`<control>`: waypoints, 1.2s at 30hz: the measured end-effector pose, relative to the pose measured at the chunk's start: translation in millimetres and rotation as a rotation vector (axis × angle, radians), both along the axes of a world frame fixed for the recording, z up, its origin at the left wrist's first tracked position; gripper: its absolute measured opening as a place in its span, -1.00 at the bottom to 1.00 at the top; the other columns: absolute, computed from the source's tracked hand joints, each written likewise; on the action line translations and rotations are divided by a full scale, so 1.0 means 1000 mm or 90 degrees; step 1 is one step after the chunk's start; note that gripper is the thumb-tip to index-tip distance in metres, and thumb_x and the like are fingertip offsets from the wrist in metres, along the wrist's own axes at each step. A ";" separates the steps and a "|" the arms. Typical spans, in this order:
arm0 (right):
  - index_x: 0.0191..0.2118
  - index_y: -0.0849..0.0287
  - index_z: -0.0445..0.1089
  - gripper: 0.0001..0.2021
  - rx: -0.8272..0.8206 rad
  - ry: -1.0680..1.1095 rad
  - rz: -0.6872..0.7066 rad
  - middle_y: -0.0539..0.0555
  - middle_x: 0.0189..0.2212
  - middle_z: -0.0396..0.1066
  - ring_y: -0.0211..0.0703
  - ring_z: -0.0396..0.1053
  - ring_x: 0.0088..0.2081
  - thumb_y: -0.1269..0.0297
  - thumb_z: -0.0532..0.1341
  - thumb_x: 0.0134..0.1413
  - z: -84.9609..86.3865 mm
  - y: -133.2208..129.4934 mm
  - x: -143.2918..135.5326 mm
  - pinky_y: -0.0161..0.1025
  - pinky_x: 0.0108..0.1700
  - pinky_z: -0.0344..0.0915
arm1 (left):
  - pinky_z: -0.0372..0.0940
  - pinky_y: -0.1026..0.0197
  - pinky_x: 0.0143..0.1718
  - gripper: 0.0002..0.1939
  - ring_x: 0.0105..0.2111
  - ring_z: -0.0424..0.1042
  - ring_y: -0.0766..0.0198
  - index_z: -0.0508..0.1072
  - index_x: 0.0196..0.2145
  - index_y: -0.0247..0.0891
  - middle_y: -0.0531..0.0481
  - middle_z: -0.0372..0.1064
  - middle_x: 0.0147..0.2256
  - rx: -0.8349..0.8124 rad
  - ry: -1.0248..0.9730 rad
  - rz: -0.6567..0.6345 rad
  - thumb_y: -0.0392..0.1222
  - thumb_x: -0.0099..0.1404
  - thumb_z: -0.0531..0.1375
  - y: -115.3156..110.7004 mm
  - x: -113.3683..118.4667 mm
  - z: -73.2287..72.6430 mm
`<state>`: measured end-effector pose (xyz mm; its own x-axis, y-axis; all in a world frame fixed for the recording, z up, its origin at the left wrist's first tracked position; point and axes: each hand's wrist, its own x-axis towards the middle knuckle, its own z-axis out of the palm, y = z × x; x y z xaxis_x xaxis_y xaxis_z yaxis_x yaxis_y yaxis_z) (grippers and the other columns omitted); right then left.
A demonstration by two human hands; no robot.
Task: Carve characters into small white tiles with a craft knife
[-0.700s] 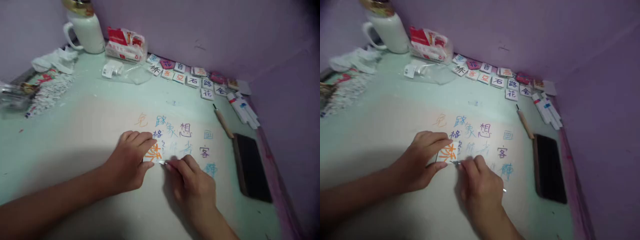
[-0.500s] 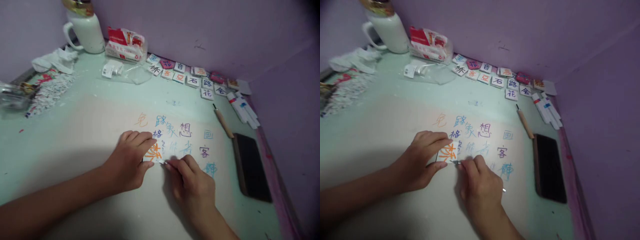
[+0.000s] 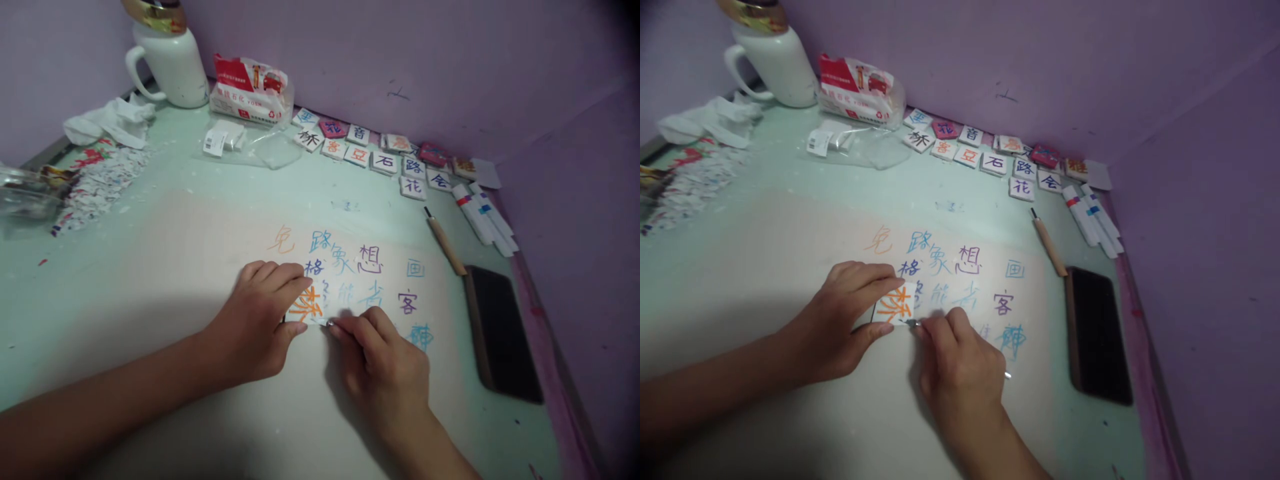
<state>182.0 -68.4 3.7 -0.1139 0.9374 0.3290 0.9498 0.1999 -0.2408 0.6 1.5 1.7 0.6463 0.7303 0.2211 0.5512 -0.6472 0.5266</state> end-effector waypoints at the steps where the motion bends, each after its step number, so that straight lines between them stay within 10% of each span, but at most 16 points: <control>1: -0.44 0.16 0.44 -0.69 0.000 0.001 0.000 0.00 -0.60 0.30 -0.25 0.22 -0.69 0.24 0.03 0.24 0.000 0.000 0.000 -0.29 -0.67 -0.05 | 0.13 -0.10 -0.05 -0.63 -0.09 0.29 -0.03 0.32 -0.03 -0.35 -0.21 0.30 -0.04 0.000 0.001 -0.001 -0.28 0.17 0.13 0.000 0.000 0.000; 36: -0.31 0.17 0.42 -0.86 -0.039 0.160 -0.016 0.02 -0.46 0.41 -0.27 0.37 -0.51 0.35 0.11 0.18 -0.002 0.002 0.006 -0.35 -0.54 0.17 | 0.13 -0.10 -0.06 -0.64 -0.10 0.29 -0.02 0.33 -0.05 -0.33 -0.19 0.32 -0.07 -0.026 -0.004 0.016 -0.28 0.16 0.14 -0.001 0.001 0.002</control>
